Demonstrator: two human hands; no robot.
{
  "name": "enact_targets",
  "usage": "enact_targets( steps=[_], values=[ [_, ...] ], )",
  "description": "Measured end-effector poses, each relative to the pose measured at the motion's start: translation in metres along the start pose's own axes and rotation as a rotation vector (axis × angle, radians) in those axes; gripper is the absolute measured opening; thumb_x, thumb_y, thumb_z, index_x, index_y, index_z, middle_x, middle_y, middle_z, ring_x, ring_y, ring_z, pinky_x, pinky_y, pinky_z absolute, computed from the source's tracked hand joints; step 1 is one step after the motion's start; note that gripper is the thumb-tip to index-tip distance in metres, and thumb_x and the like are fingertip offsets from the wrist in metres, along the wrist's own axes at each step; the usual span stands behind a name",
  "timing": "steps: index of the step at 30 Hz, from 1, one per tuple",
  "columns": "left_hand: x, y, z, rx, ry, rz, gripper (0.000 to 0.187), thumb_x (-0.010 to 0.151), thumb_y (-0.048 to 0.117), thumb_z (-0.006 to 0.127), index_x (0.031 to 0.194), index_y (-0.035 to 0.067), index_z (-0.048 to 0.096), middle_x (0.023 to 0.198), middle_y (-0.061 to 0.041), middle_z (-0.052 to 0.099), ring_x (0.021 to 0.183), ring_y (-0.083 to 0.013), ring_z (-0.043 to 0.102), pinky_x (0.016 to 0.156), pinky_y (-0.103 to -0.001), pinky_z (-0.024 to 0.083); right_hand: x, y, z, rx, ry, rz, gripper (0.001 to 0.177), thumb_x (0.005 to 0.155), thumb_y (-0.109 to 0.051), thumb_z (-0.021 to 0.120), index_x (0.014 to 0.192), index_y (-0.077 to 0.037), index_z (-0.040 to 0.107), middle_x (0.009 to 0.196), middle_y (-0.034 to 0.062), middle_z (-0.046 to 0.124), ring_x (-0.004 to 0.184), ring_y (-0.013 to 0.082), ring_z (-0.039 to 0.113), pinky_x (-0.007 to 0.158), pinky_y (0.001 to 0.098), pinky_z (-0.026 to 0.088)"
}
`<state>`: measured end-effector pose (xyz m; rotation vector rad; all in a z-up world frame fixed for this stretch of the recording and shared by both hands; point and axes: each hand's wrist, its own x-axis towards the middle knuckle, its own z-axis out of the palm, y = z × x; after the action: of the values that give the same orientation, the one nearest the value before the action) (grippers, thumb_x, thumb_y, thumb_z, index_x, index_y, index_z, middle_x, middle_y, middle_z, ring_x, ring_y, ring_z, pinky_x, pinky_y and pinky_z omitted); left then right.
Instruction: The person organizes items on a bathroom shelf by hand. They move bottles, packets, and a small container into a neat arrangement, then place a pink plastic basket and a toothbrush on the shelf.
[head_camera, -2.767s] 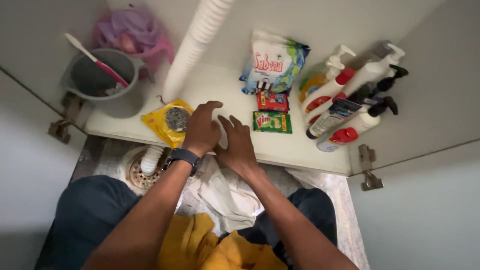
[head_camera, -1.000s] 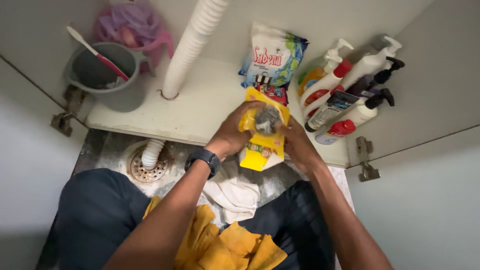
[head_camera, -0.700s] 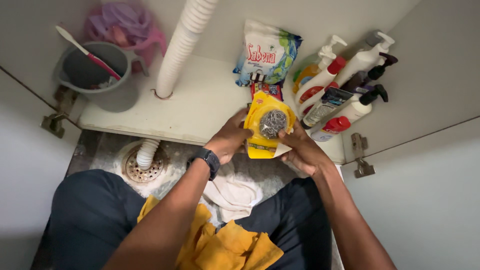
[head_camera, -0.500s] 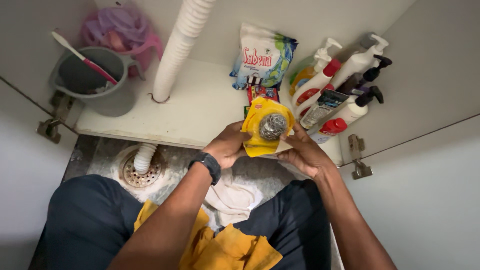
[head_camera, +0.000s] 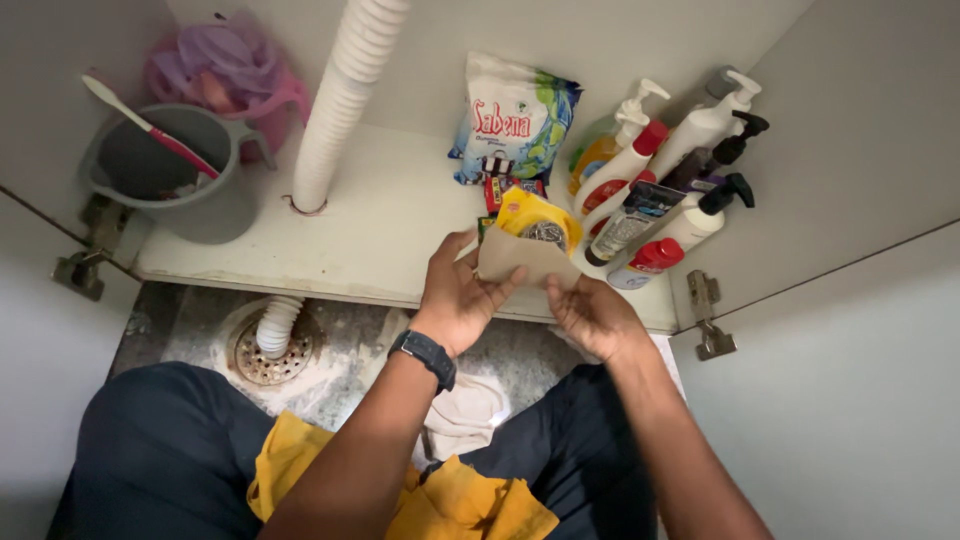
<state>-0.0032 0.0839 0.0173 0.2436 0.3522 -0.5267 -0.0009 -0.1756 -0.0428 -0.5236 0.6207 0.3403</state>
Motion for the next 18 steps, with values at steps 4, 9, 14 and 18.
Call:
enact_targets(
  steps=[4,9,14,18],
  values=[
    [-0.002,-0.013,-0.001,0.588,-0.078,0.286,0.062,0.086,0.019,0.080,0.140,0.007,0.053,0.126,-0.007,0.061,0.110,-0.0185,0.059,0.090,-0.031,0.054,0.011,0.017,-0.011,-0.067,0.026,-0.024,0.026,0.105,-0.013,0.045,0.123,0.006,0.048,0.109,0.0168,0.062,0.086,0.0223,0.066,0.071,0.0314,0.060],
    [-0.020,-0.014,0.022,0.713,0.202,0.424,0.085,0.070,0.024,0.087,0.144,0.018,0.045,0.121,-0.010,0.066,0.101,-0.0202,0.066,0.076,-0.031,0.053,-0.022,0.043,0.016,-0.444,-0.253,-0.149,0.035,0.108,-0.021,0.051,0.138,-0.004,0.047,0.110,0.0131,0.059,0.085,0.0209,0.064,0.067,0.0341,0.058],
    [-0.029,-0.001,0.036,0.811,0.182,0.467,0.089,0.072,0.021,0.086,0.145,0.016,0.036,0.123,-0.014,0.063,0.102,-0.0235,0.069,0.077,-0.038,0.062,-0.077,0.045,0.083,-0.658,-0.104,-0.458,0.060,0.096,-0.029,0.051,0.152,-0.019,0.031,0.133,0.0182,0.059,0.115,0.0283,0.063,0.093,0.0410,0.058],
    [-0.026,0.002,0.040,0.916,0.188,0.403,0.093,0.069,0.016,0.085,0.144,0.018,0.031,0.122,-0.014,0.060,0.101,-0.0247,0.070,0.079,-0.041,0.065,-0.091,0.031,0.110,-1.003,-0.135,-0.551,0.078,0.093,-0.037,0.065,0.159,-0.013,0.031,0.144,0.0116,0.053,0.128,0.0250,0.056,0.099,0.0409,0.051]
  ],
)
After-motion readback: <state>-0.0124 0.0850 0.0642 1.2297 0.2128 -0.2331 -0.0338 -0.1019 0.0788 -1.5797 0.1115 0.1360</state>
